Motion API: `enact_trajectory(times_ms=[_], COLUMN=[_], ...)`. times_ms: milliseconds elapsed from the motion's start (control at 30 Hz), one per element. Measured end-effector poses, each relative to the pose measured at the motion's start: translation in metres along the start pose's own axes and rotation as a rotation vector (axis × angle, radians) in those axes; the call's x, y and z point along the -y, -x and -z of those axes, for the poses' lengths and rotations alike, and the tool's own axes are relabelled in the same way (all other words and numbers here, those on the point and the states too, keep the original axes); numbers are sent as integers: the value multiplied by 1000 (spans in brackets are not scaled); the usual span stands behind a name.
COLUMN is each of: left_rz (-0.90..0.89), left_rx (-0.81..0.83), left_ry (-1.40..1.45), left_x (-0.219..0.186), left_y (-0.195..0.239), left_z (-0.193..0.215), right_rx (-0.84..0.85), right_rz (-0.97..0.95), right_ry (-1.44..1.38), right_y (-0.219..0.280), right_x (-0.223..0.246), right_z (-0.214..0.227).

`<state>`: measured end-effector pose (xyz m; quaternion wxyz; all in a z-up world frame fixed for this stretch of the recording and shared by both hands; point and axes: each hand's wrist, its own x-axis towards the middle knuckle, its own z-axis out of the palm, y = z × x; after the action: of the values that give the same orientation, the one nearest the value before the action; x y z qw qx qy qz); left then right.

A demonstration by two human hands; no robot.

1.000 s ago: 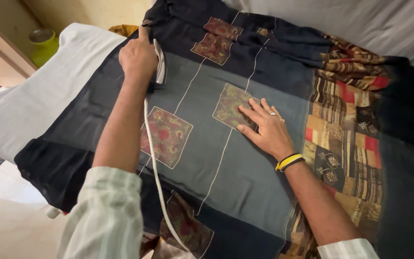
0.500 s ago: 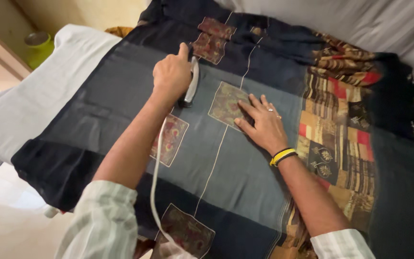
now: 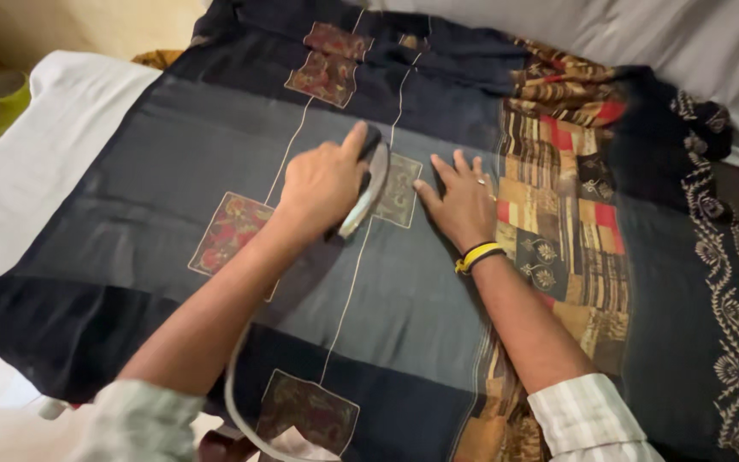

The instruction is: The person irons a large dark patterned fabric on an ironing board, moving the iron across its surface while adjusting and smoothing the material by hand.

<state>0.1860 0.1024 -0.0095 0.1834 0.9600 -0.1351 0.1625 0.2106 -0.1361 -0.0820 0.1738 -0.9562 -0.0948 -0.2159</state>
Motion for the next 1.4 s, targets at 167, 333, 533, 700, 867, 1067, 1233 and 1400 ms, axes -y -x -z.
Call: enact_trajectory(times_ms=[167, 333, 533, 700, 867, 1067, 1233, 1400], left_rz=[26, -155, -200, -107, -72, -228, -270, -321], left_rx=[-16, -27, 122, 8, -22, 129, 105, -27], left_ry=[-35, 89, 128, 25, 10, 195, 163, 176], left_x=[20, 2, -35, -28, -26, -65, -94, -107], left_y=[-58, -9, 33, -42, -60, 14, 4, -65], left_z=[-18, -5, 10, -27, -38, -14, -37, -85], right_rx=[-5, 5, 5, 53, 149, 124, 55, 43], right_rz=[-66, -37, -61, -118, -163, -159, -153, -164], right_ry=[37, 31, 24, 137, 263, 282, 263, 249], right_y=[-1, -4, -7, 1, 13, 30, 35, 34], right_x=[-4, -12, -34, -36, -65, -116, -124, -120], right_z=[0, -6, -11, 1, 27, 39, 29, 35])
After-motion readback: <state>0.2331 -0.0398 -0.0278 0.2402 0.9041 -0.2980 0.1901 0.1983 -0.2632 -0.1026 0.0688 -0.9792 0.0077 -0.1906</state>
